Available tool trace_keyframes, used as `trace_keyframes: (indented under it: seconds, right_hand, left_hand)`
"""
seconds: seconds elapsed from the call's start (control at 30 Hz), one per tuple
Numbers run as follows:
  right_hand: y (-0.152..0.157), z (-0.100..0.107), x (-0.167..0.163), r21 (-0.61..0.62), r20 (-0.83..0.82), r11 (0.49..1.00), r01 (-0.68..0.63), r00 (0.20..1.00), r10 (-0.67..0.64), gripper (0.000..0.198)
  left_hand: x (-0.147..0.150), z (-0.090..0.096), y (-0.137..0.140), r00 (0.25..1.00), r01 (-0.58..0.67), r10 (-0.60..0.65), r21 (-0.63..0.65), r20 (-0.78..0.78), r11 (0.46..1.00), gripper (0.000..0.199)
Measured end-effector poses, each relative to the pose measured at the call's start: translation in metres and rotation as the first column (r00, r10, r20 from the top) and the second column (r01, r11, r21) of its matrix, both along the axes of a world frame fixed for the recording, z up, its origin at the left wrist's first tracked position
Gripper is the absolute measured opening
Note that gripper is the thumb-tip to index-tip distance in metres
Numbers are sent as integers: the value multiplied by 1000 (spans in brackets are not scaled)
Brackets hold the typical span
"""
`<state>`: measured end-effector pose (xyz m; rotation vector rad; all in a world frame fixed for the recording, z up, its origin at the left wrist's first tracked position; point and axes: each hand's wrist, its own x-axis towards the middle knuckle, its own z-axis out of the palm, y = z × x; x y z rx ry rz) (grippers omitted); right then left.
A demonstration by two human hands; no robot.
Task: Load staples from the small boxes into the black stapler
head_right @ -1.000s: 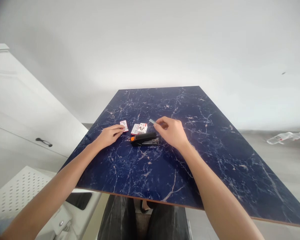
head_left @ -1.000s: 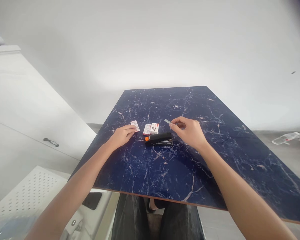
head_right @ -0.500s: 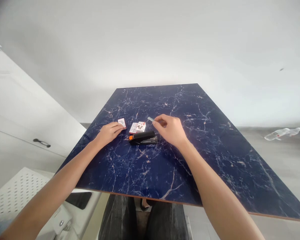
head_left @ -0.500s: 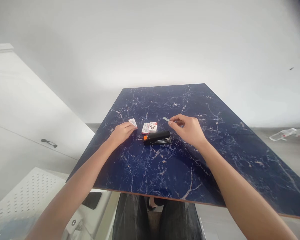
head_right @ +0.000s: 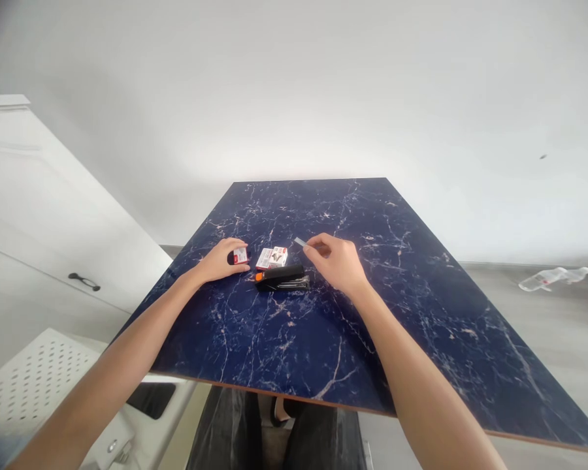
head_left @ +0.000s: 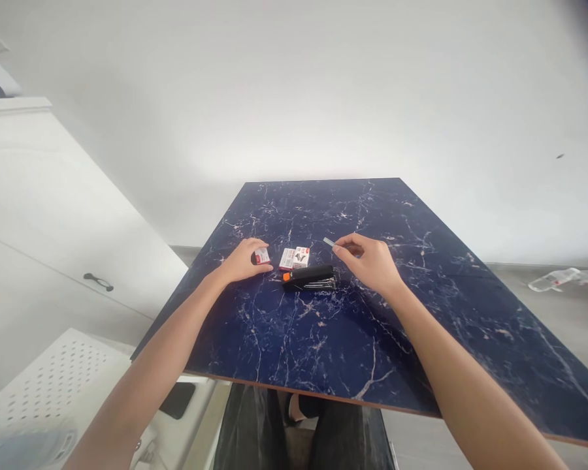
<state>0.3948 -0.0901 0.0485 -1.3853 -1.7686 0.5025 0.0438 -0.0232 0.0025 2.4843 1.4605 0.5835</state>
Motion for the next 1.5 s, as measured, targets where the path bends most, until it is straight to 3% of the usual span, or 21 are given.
trace_keyframes:
  seconds: [0.17, 0.4, 0.53, 0.63, 0.77, 0.83, 0.9, 1.0, 1.1, 1.13, 1.2, 1.27, 1.3, 1.4, 1.5]
  right_hand:
    - [-1, 0, -2, -4, 10, 1000, -20, 1000, 20, 22]
    - [-1, -1, -1, -40, -32, 999, 4, 999, -5, 22]
    - [2, 5, 11, -116, -3, 993, -16, 1000, 16, 25]
    - [4, 12, 23, -218, 34, 972, -84, 995, 93, 25]
    - [5, 6, 37, -318, 20, 931, -179, 980, 196, 24]
    - [6, -6, 43, -372, -78, 901, -224, 975, 210, 22]
    - [8, -21, 48, -427, -284, 856, -292, 942, 179, 23]
    - [12, -40, 54, -428, -607, 821, -378, 793, 49, 28]
    - [16, -47, 54, -388, -720, 829, -402, 694, 0, 28]
    - [16, -47, 53, -393, -698, 828, -400, 716, 14, 28]
    - [14, -44, 50, -434, -534, 823, -366, 841, 92, 28]
    - [11, -39, 48, -440, -231, 855, -274, 955, 187, 27]
    - [10, -37, 47, -412, -71, 883, -223, 974, 213, 26]
    - [6, -30, 47, -303, 242, 943, -140, 945, 219, 21]
    - [1, -22, 46, -299, 320, 944, -142, 917, 239, 24]
  left_hand:
    - [-2, 4, -7, 1000, 11, -11, -2, -16, 1000, 48]
    - [-2, -2, -8, 1000, 8, -9, -7, -9, 1000, 57]
    - [6, 5, -18, 1000, -20, 19, 43, 19, 999, 65]
    - [25, 21, -34, 987, 70, -84, 101, 135, 992, 50]
    - [54, 37, -54, 949, 294, -276, -115, 154, 949, 43]
    - [60, 37, -58, 952, 296, -274, -177, 136, 939, 41]
    - [59, 33, -58, 966, 245, -225, -165, 129, 955, 39]
    - [54, 25, -55, 973, 187, -172, -90, 152, 978, 36]
    - [48, 21, -51, 968, 185, -170, -70, 184, 980, 34]
    - [47, 21, -50, 966, 196, -179, -78, 186, 978, 34]
    - [43, 19, -47, 962, 221, -202, -93, 182, 971, 37]
    - [40, 18, -45, 958, 238, -219, -90, 183, 967, 37]
    - [39, 17, -45, 956, 244, -225, -86, 186, 966, 37]
    - [37, 15, -44, 952, 262, -244, -82, 184, 962, 36]
    - [37, 15, -45, 960, 245, -230, -78, 162, 966, 37]
